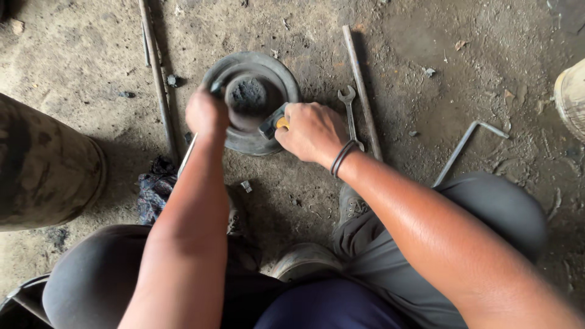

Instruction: The person sits on the ground and uses a hammer to repeatedly strike a metal rod inserted into a circular metal component. They adjust the rod and component with their hands and a wrench during the process.

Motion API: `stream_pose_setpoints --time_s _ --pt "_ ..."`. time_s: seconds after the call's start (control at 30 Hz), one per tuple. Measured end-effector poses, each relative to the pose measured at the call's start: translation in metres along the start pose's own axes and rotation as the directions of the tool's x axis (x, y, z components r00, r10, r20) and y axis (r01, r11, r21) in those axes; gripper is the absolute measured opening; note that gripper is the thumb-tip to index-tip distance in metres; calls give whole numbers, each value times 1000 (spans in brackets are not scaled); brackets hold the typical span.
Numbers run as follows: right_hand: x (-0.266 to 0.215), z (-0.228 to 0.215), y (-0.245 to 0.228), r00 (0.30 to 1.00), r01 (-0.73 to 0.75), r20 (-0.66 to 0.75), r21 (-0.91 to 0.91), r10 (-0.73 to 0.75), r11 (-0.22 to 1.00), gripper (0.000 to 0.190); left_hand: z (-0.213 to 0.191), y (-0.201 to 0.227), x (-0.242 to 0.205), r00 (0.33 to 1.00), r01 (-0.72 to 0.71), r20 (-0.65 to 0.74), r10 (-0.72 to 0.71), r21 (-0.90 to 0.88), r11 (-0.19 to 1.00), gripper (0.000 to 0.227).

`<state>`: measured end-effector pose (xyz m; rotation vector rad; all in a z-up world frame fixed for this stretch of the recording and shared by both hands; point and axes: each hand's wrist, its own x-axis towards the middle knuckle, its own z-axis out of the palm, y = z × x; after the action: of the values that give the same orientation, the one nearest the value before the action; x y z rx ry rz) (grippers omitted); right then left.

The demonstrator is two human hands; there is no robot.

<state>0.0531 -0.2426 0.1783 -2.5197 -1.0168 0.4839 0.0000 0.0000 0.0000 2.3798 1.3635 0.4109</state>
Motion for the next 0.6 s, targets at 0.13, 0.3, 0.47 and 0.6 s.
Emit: stream_pose_setpoints --time_s 0.13,0.3,0.47,0.6 --pt "11 0 0 999 -24 29 -41 26 999 25 -26 -13 -6 952 249 196 -234 -59 967 54" --pt "24 -3 -5 1000 0 12 -67 0 998 28 -10 8 -25 936 194 322 -143 -134 972 66" --pt "22 0 -6 1000 -17 2 -92 17 996 31 0 20 -27 921 234 350 -169 -151 961 72" --pt "9 2 2 1000 7 -13 -78 -8 997 32 9 13 -16 888 286 430 -161 -244 927 65"
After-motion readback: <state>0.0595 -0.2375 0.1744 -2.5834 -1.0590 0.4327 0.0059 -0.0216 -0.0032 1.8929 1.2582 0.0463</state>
